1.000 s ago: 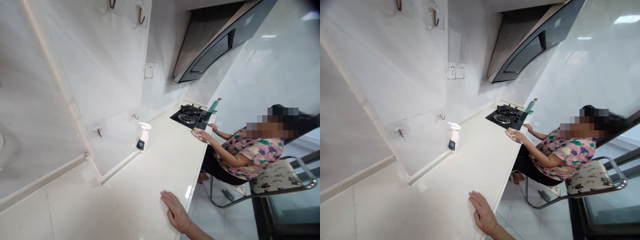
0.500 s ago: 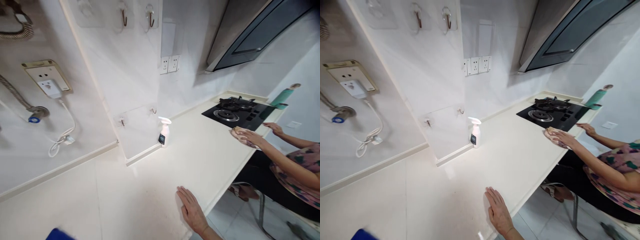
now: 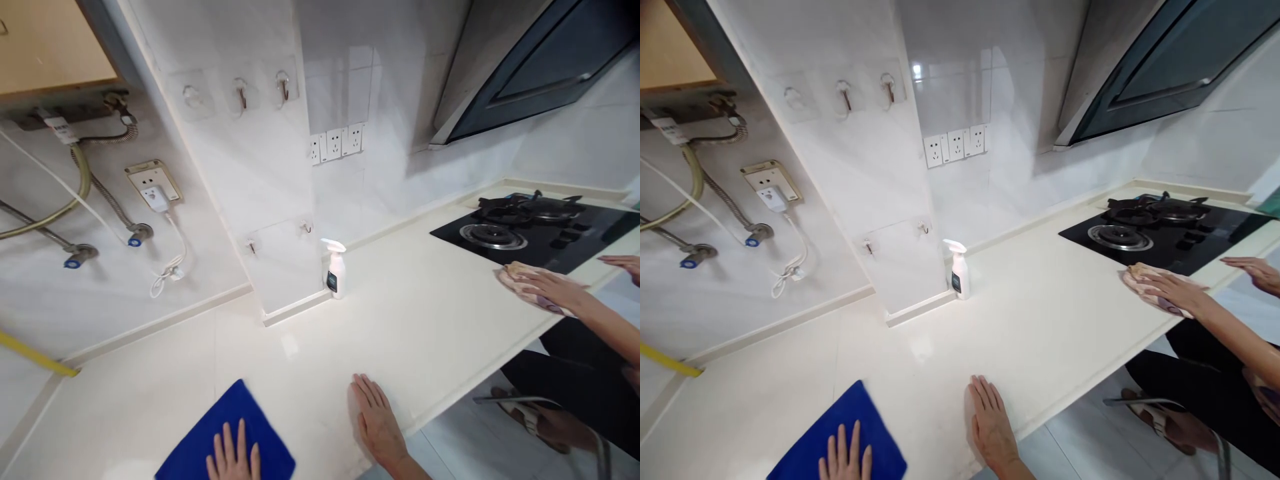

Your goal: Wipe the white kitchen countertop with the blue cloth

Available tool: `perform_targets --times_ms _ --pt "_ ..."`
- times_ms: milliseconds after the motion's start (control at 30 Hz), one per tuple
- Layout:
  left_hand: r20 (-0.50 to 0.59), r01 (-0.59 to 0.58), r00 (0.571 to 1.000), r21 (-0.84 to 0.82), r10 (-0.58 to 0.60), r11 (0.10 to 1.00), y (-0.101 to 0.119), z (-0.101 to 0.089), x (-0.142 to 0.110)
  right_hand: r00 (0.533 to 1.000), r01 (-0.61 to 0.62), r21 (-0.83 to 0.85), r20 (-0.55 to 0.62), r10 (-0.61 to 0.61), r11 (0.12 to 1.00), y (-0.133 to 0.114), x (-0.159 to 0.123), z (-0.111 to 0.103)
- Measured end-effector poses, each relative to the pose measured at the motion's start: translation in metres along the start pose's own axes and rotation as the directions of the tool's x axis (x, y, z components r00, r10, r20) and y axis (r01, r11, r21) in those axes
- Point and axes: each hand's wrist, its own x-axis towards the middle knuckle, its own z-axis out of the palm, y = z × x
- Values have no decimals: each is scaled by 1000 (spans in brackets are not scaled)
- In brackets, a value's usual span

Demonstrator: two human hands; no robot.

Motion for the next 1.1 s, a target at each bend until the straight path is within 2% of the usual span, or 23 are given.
perform_targets --times_ms 100,200,300,367,467,567,667,767,833,900,1000,1100 --pt "46 -108 993 -27 109 994 49 -6 -1 1000 -3 58 -10 3 998 1 0 4" --pt "75 -195 976 -98 203 976 94 -15 -1 997 -42 194 -48 52 980 3 0 2" --pt "71 -290 949 -198 308 936 139 -21 -1 978 -137 381 -93 186 915 3 1 -7" --pt "69 -340 927 -254 368 905 170 -22 0 975 -156 479 -67 213 864 -1 1 -16" --pt "74 -444 874 -277 480 852 217 -21 1 992 -106 564 5 125 819 -8 -1 -23" --pt "75 -575 785 -281 615 769 247 -24 2 991 -131 568 48 126 813 -7 -5 -14" --pt "116 -592 717 -418 687 689 251 -37 7 981 -178 523 30 191 834 9 -7 2" --pt "168 -506 675 -603 718 617 237 -53 16 972 -222 470 37 233 854 24 -8 13" --pt "201 -451 652 -672 731 588 230 -61 22 971 -234 425 60 231 874 27 -10 15" --pt "222 -416 644 -702 732 578 227 -65 27 976 -216 369 60 208 904 27 -12 14" --pt "208 -394 658 -723 723 567 227 -64 34 983 -183 296 36 181 938 31 -19 12" --pt "191 -382 664 -744 723 548 228 -59 42 975 -219 247 22 220 944 56 -26 10"
